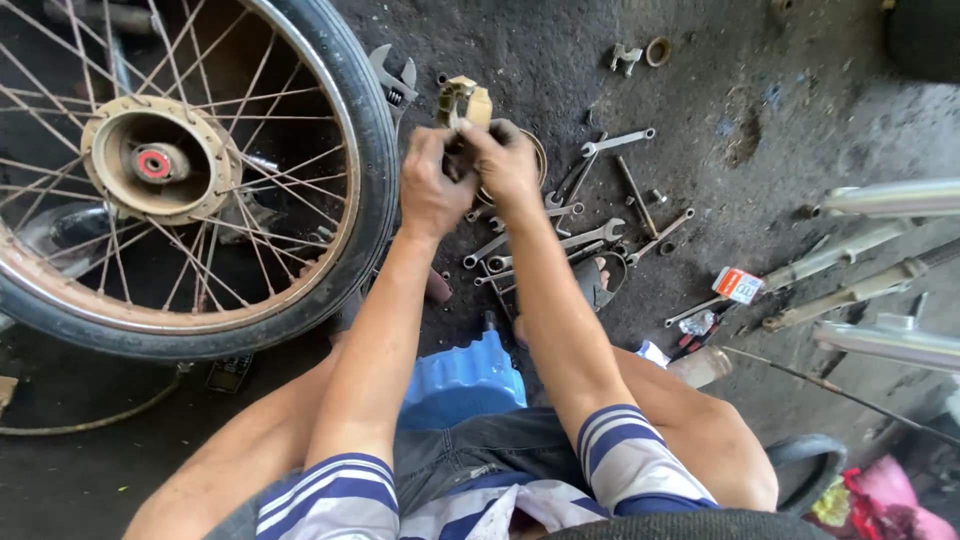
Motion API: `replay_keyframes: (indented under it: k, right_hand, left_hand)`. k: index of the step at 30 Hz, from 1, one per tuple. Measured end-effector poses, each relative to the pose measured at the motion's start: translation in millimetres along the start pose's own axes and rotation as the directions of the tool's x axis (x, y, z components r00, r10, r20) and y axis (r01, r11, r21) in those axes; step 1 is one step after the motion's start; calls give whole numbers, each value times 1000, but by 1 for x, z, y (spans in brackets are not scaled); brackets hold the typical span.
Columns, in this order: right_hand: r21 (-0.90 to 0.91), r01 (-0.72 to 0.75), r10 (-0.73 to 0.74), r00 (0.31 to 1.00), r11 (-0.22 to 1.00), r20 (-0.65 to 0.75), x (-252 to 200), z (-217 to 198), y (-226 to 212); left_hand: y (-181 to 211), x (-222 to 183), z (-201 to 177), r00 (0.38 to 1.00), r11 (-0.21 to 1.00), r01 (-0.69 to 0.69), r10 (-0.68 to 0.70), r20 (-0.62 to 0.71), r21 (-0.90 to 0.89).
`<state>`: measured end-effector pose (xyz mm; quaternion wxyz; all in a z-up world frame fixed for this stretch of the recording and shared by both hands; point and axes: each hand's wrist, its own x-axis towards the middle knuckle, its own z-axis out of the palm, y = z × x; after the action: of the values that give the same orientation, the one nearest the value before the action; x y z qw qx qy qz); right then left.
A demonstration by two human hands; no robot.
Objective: Assembling motorcycle brake shoes with springs and installing them into the brake drum on a wheel.
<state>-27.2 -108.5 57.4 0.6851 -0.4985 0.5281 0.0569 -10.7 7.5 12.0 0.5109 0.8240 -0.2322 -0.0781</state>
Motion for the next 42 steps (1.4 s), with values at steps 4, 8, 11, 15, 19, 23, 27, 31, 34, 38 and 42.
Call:
replay_keyframes:
  k: [4,8,11,15,19,23,27,31,34,38,42]
  right_hand:
    - [-184,105,-91,992,977,86,-14,-46,-13]
    - [132,84,-117,956,988,268,-20,-88,-8]
    - [312,24,-111,958,950,263,-14,-118,12]
    - [424,11,-126,961,906,245,-20,-136,13]
    - [514,-86,-49,969,853,244,-12,-145,26]
    - [512,-38,-120,955,858,272,-12,-148,39]
    - [506,-62,-86,961,860,263,-9,-151,53]
    - [537,-114,-38,964,836,263,-16,-140,54]
    - [518,-248,65,936,819,346,-26,-127,53]
    - [632,-111,-184,905,767,383,-70,-99,24]
    - [710,-83,-267,891,700,368,-108,-76,16]
  left_hand:
    - [10,-1,-16,957,931,147,-219,-190,-333]
    - [-6,1,6,863,600,504,-322,389,-622]
    - [0,12,21,793,517,580,-184,581,-629]
    - [20,22,22,706,462,674,-172,687,-576]
    - [29,27,20,633,517,718,-208,746,-466]
    - [37,29,18,696,771,522,-137,705,-366]
    - [34,21,22,614,774,567,-168,772,-282]
    - [57,23,3,491,669,698,-189,850,-255]
    - [72,18,-15,531,703,689,-322,784,-178]
    - [84,8,-51,668,746,632,-388,635,-210]
    - [121,-3,-99,775,788,530,-299,557,-314]
